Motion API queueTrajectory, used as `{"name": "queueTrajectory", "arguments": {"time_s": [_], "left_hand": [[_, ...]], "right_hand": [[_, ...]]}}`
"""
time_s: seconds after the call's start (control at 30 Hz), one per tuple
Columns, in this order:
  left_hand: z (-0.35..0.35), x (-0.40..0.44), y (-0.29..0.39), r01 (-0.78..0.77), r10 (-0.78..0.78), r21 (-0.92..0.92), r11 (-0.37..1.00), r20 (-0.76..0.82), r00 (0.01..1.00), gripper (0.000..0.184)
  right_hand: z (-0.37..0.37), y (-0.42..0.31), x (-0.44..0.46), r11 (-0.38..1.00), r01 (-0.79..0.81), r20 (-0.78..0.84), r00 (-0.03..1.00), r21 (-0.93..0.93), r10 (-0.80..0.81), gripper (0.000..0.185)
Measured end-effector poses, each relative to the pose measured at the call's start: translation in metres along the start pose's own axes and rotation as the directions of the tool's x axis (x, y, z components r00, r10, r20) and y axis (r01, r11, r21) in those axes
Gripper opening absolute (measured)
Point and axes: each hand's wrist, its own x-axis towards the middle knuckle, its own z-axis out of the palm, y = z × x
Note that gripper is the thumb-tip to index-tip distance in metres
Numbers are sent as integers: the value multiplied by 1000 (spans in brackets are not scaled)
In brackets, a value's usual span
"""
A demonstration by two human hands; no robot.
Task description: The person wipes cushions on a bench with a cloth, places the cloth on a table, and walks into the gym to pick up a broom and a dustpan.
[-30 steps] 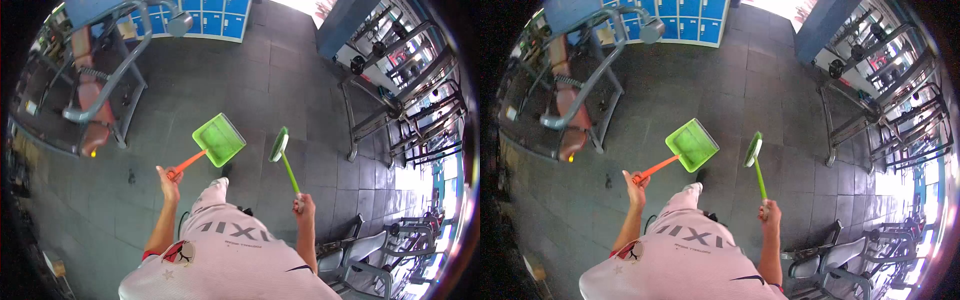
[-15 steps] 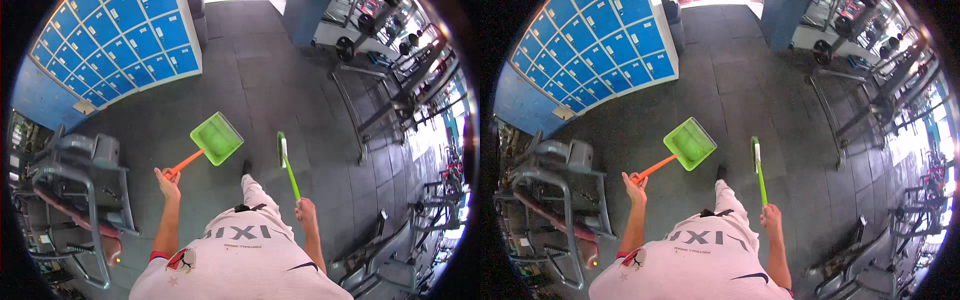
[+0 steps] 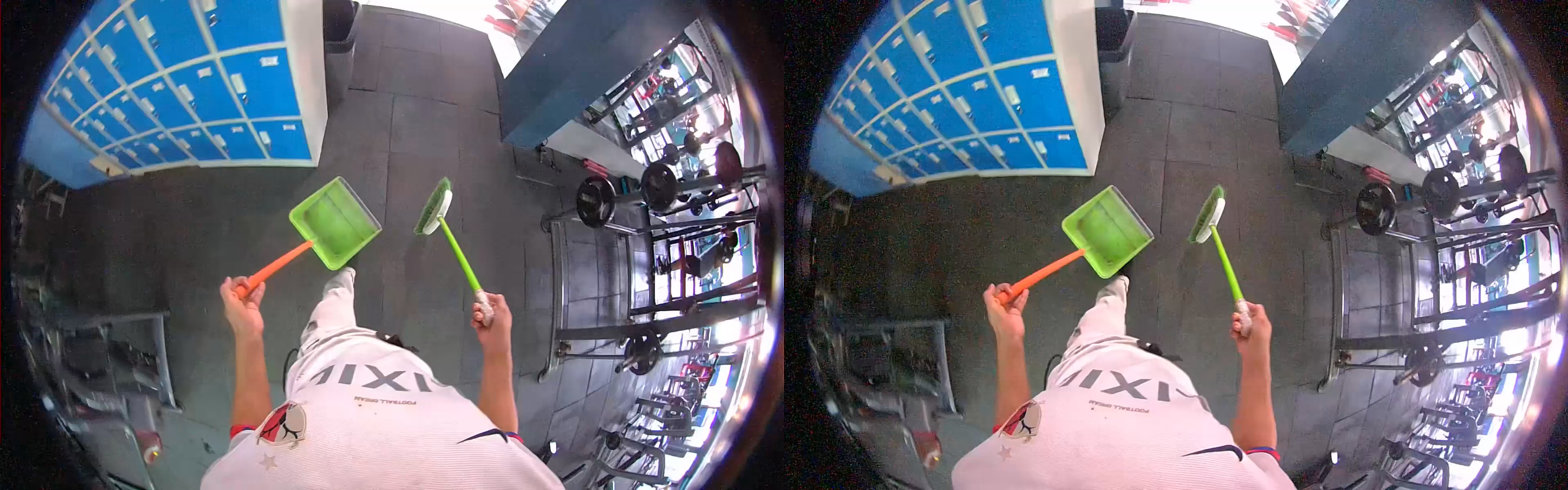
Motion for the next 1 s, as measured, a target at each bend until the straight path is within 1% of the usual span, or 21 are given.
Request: {"name": "queueTrajectory", "arguments": {"time_s": [0.03, 0.07, 0.1, 0.17, 0.2, 0.23, 0.3, 0.4, 0.5, 0.53, 0.63, 0.67, 0.77, 0.8, 0.87, 0.9, 0.93, 0.97, 1.0], "left_hand": [[27, 34, -10, 27, -27, 2, 1000, -9, 1000, 32], [52, 71, -24, 32, -31, -8, 999, 15, 999, 31], [87, 99, -29, 51, -51, 22, 998, -1, 999, 31], [179, 154, -40, 59, -58, 56, 997, -19, 998, 31], [227, 180, -42, 79, -76, 71, 994, -41, 996, 32], [271, 205, -43, 78, -80, 89, 993, 22, 997, 32], [346, 266, -54, 128, -135, 100, 987, 71, 988, 35], [478, 337, -68, 114, -131, 163, 980, 99, 986, 37], [591, 407, -104, 106, -122, 154, 982, 105, 987, 39], [627, 426, -117, 91, -109, 154, 984, 110, 988, 38], [751, 490, -145, 71, -77, 104, 992, 54, 996, 37], [790, 519, -150, 53, -55, 76, 996, 32, 998, 37], [852, 536, -159, 7, -5, 14, 1000, -96, 995, 40], [871, 540, -158, 1, -2, -9, 1000, -81, 997, 41], [913, 542, -162, -10, 8, -54, 999, -43, 999, 43], [988, 646, -128, -24, 23, -63, 998, -26, 999, 43], [1015, 661, -137, -34, 34, -78, 996, 5, 999, 43], [1047, 673, -147, -30, 27, -88, 996, -41, 999, 43], [1069, 689, -163, -25, 22, -86, 996, -31, 999, 43]], "right_hand": [[14, -20, 26, 999, -24, 10, 1000, 41, 24, 31], [24, -34, 48, 998, 41, 43, 998, 44, -43, 36], [40, -53, 60, 999, 47, 24, 999, -1, -47, 37], [77, -103, 87, 992, 85, 21, 996, -89, -83, 39], [91, -128, 100, 993, 33, -24, 999, -113, -36, 40], [100, -145, 115, 995, 32, -24, 999, -95, -35, 40], [117, -176, 155, 998, 44, -13, 999, -51, -44, 39], [162, -219, 231, 987, 49, -116, 991, -152, -67, 36], [209, -261, 343, 954, 32, -243, 964, -297, -108, 29], [221, -282, 381, 940, 42, -228, 965, -339, -126, 26], [276, -386, 501, 923, 22, -253, 959, -385, -128, 23], [297, -425, 540, 933, 7, -222, 971, -360, -93, 21], [315, -531, 596, 951, -16, -179, 983, -308, -41, 26], [327, -571, 611, 958, -42, -188, 982, -284, -13, 28], [343, -647, 654, 977, -8, -155, 988, -214, -26, 29], [456, -705, 732, 985, -12, -137, 991, -172, -11, 30], [472, -734, 769, 988, 36, -90, 995, -152, -50, 31], [491, -761, 807, 988, 50, -92, 994, -146, -64, 32], [505, -782, 834, 991, 61, -115, 991, -123, -75, 32]]}}
